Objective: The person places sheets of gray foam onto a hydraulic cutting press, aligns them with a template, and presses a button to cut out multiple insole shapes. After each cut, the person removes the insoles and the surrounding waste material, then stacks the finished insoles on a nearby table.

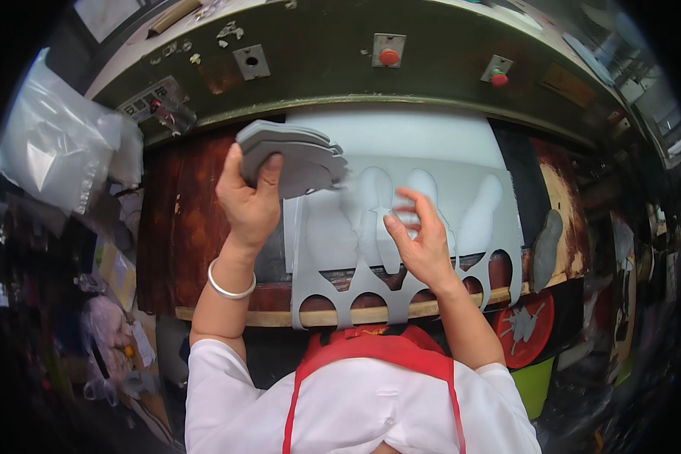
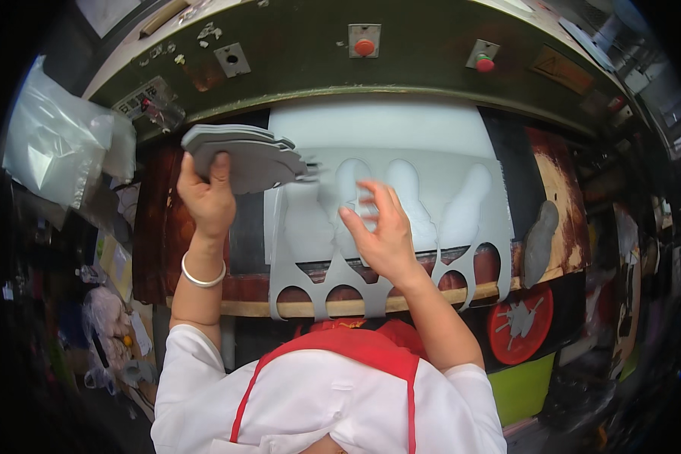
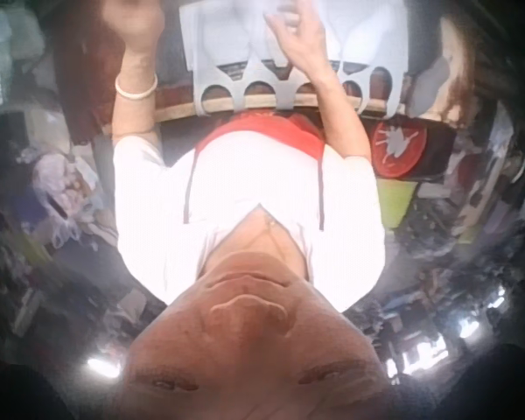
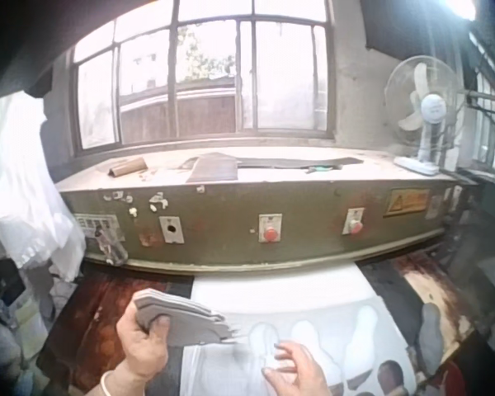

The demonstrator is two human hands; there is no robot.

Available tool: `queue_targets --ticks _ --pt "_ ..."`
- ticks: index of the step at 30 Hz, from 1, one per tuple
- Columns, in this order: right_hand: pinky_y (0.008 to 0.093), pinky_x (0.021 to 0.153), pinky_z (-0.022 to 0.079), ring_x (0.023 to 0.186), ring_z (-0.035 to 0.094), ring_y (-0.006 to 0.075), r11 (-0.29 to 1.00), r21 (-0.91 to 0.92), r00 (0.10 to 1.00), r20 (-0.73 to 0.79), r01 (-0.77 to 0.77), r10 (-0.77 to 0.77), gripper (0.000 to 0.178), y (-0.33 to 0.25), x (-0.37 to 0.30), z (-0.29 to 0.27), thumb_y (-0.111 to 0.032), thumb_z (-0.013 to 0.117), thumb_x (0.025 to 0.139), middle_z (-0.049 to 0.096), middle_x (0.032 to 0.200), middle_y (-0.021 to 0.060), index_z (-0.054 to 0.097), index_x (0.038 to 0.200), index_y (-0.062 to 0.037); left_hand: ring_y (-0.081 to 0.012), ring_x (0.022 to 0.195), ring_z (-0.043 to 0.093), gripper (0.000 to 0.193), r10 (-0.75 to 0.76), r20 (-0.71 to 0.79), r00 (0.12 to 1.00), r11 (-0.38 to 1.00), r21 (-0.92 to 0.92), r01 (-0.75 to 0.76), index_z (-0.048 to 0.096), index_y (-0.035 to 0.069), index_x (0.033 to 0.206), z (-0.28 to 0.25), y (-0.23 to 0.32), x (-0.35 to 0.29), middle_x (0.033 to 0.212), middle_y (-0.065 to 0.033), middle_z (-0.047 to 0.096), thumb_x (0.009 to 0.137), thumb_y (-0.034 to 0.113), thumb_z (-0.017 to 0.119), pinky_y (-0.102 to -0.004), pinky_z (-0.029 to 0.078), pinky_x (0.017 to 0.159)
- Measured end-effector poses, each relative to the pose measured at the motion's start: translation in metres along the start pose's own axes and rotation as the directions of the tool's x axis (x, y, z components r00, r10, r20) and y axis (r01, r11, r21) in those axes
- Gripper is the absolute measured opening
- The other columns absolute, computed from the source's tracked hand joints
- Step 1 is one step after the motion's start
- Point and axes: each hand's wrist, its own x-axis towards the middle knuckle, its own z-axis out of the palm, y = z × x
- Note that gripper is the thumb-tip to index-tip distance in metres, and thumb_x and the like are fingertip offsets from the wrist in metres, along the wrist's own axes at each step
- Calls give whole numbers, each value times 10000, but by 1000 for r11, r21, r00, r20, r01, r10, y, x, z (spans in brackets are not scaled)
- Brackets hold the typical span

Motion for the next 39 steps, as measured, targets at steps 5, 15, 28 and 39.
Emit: queue_targets --ticks 5,15,28,39 --pt "358 557 485 715 603 303 889 -224 885 -159 399 -437 421 -36 24 -19 -359 575 923 588 901 158 544 1080 31 -91 812 565 278 53 127 991 989 -143 -34 586 -37 1079 43 57 6 912 -35 641 885 140 676 -221 469 721" --pt "265 451 310 500 368 107 972 219 945 -328 83 -6 387 23 -33 -102 -266 621 924 413 535 25 543 654 1 -74 722 579 297 -382 670 637 498 -431 753 610 -19 1051 150 63 -62 860 -20 641 917 245 642 -211 482 622" --pt "376 525 412 601 525 311 981 -191 884 -461 -10 -81 216 7 -125 -165 -118 734 762 517 666 123 559 725 3 -43 706 498 245 -152 659 737 814 -339 471 625 -17 969 251 109 -87 813 26 614 931 225 624 -202 413 609" --pt "277 612 518 649 633 154 949 314 435 -851 -27 293 203 44 -213 -200 -155 554 951 659 802 80 603 936 42 -108 487 409 374 -324 432 842 556 -633 539 489 75 809 251 112 -28 583 -3 431 968 413 499 -247 382 468"
